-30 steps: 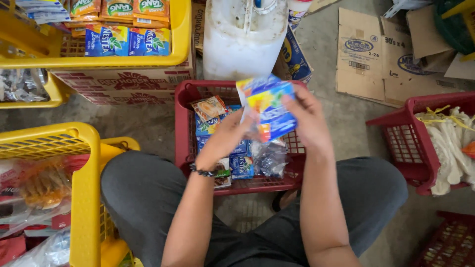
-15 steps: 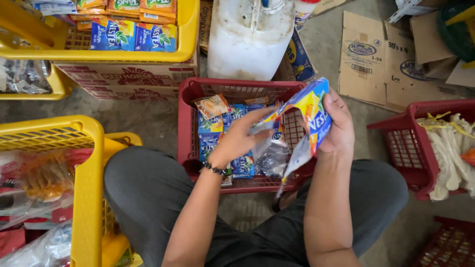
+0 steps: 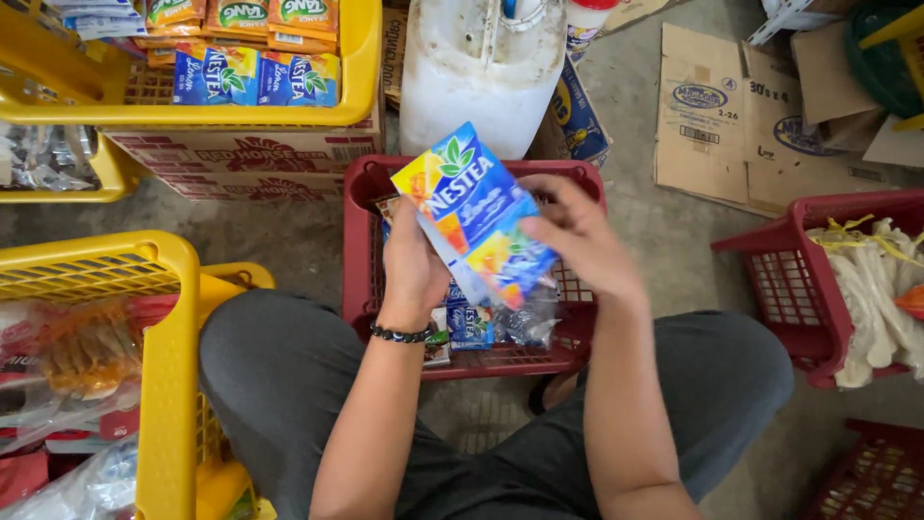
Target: The person organizes drink packets by taking them from a red crate and placing them into yellow plastic baskets.
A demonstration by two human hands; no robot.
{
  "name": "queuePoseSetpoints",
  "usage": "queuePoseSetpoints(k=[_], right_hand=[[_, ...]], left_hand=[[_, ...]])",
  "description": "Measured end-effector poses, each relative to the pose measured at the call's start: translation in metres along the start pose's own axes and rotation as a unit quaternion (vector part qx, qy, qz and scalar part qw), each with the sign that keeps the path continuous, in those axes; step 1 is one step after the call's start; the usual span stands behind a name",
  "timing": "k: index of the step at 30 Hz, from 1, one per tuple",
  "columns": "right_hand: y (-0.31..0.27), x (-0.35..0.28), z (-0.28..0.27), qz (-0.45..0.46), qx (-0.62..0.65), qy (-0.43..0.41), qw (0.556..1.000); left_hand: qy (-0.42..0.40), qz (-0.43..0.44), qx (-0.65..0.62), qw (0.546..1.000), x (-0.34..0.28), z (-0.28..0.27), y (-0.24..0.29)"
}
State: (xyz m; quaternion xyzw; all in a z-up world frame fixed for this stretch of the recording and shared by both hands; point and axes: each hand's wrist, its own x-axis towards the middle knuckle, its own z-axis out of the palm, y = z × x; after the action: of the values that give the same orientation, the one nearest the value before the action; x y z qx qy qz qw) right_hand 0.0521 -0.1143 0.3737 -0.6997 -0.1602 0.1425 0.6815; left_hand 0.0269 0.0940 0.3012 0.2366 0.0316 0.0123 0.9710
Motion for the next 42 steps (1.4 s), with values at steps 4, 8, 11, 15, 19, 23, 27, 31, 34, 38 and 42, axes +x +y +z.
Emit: queuePoseSetpoints(k=[4, 8, 11, 15, 19, 23, 27, 31, 34, 38, 42], right_hand=[[0.030, 0.010, 0.012, 0.034, -0.029, 0.003, 0.999], [0.045, 0.017, 0.036, 0.019, 0.049, 0.076, 0.996], [0.060, 0.021, 0.041, 0.013, 0.068, 0.124, 0.990], [0.067, 0.022, 0.036, -0.029, 0.043, 0.083, 0.995], [0.043, 0.020, 0.038, 0.017, 0.101, -0.068, 0.992], [0.067, 0.022, 0.023, 0.063, 0.027, -0.179, 0.981], [0.083, 0.023, 0.011, 0.143, -0.048, -0.267, 0.952], [0.101, 0.023, -0.011, 0.119, -0.162, -0.309, 0.930], [0.099, 0.017, -0.031, 0.103, -0.183, -0.288, 0.934], [0.096, 0.006, -0.065, 0.075, -0.265, -0.276, 0.921], [0.027, -0.017, -0.065, 0.077, -0.238, -0.176, 0.952]], left_hand=[[-0.036, 0.031, -0.062, 0.997, -0.006, 0.025, 0.012], [0.005, 0.076, -0.065, 0.995, -0.005, 0.023, -0.009], [0.107, 0.184, 0.323, 0.922, -0.016, 0.035, -0.011], [0.101, 0.207, 0.332, 0.915, -0.015, 0.034, -0.006], [0.084, 0.197, 0.265, 0.940, -0.013, 0.033, 0.012], [0.103, 0.218, 0.188, 0.952, -0.010, 0.024, 0.037], [0.145, 0.272, 0.124, 0.943, -0.011, 0.013, 0.065], [0.173, 0.331, 0.095, 0.923, -0.016, 0.007, 0.090], [0.163, 0.376, 0.104, 0.906, -0.021, 0.004, 0.103], [0.173, 0.431, 0.130, 0.876, -0.022, -0.007, 0.109], [0.178, 0.473, 0.136, 0.852, -0.020, -0.016, 0.107]])
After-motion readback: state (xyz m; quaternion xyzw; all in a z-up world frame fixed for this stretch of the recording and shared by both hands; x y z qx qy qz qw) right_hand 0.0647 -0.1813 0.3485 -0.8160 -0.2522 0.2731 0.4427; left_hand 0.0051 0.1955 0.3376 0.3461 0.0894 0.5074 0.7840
